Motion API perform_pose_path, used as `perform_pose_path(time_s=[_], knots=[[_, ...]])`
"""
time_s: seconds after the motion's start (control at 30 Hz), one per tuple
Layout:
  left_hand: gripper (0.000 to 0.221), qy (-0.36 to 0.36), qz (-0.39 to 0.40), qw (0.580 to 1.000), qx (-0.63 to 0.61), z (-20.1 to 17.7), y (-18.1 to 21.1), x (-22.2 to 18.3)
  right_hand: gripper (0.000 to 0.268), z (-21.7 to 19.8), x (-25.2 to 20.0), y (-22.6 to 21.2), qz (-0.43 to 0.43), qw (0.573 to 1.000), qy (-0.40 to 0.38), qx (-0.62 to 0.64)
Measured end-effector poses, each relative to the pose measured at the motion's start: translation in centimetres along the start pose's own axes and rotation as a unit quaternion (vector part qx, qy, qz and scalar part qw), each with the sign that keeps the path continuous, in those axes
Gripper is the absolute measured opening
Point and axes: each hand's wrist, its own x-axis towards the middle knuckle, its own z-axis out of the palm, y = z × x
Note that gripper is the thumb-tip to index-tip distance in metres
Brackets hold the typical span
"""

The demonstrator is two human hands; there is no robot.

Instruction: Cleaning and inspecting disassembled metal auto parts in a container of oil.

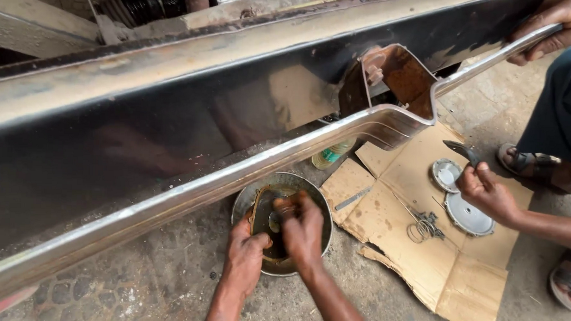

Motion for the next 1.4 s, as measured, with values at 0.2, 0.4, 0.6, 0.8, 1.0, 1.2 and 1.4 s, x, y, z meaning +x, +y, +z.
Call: perform_pose_path(time_s=[0.2,0.4,0.6,0.8,1.0,1.2,1.4], knots=[[0.064,-0.015,0.015,0.999,0.042,0.3,-2.0,1.3,0.026,-1.8,2.2,5.3,-0.07,0.996,0.005,-0.047],[0.05,0.031,0.006,0.999,-0.007,-0.4,-1.4,2.4,0.05,-4.8,5.4,6.6,-0.004,0.92,-0.094,-0.381],[0.032,0.198,0.041,0.977,0.074,0.2,1.9,2.0,0.071,-5.3,2.6,2.5,-0.067,0.812,-0.339,-0.47],[0.025,0.26,0.076,0.947,0.174,0.8,3.0,1.7,0.036,-5.1,4.0,10.2,-0.092,0.818,-0.286,-0.49],[0.027,0.209,-0.002,0.964,0.163,1.4,1.2,2.2,0.048,-6.4,2.9,5.0,0.052,0.981,-0.184,0.032],[0.038,0.104,0.105,0.964,0.222,4.0,2.3,0.5,0.013,-3.2,1.7,-4.2,0.14,0.987,-0.072,-0.038],[0.044,0.061,0.09,0.984,0.14,2.9,1.8,0.8,0.024,-1.1,0.3,2.5,-0.144,0.987,-0.016,-0.073]])
